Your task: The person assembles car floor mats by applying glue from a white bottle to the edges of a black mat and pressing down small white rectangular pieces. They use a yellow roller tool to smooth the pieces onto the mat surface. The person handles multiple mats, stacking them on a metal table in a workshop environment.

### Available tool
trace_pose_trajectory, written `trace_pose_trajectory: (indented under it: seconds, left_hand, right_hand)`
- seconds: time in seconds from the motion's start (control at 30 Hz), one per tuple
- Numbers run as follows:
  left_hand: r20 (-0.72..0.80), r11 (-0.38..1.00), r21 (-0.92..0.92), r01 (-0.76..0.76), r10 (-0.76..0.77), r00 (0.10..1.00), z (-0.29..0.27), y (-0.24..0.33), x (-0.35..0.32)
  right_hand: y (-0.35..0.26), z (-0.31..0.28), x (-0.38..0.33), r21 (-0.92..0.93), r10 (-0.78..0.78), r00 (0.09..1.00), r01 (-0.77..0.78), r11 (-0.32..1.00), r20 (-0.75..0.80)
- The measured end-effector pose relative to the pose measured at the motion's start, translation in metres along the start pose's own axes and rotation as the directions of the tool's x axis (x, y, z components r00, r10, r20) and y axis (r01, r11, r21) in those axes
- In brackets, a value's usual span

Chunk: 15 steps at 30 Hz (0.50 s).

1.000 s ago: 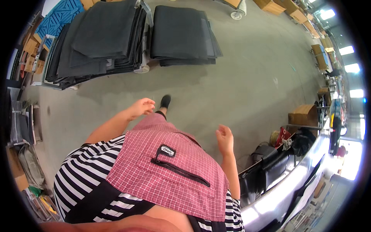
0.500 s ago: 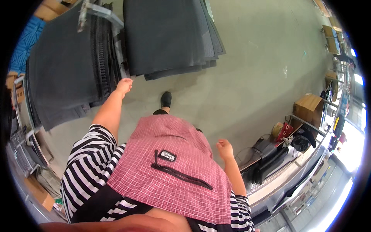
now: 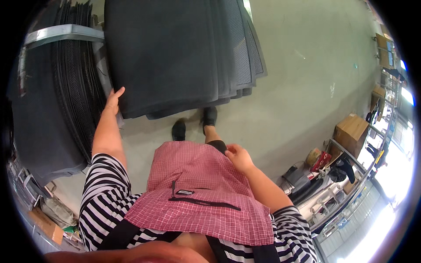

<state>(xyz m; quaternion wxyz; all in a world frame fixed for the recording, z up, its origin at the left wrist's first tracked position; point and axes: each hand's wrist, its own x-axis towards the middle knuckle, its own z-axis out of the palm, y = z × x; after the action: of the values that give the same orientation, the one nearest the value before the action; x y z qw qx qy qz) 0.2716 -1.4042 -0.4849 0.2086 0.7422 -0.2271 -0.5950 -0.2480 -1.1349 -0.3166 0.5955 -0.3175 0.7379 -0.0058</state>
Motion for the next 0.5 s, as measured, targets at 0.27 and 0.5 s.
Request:
trace_pose_trajectory:
  seconds: [0.27, 0.5]
  left_hand:
    - [0.135, 0.991, 0.015, 0.132, -0.133, 0.982, -0.001, 0.109, -0.106]
    - [0.269, 0.957, -0.271, 0.103, -0.028, 0.963, 0.04, 0.217, -0.256]
  right_hand:
    - [-0.044, 0.025, 0.074, 0.627, 0.09, 0.933, -0.304, 0.718, 0.349]
    - [-0.098, 0.038, 0.112, 0.931, -0.016, 0.974, -0.22, -0.29, 0.225]
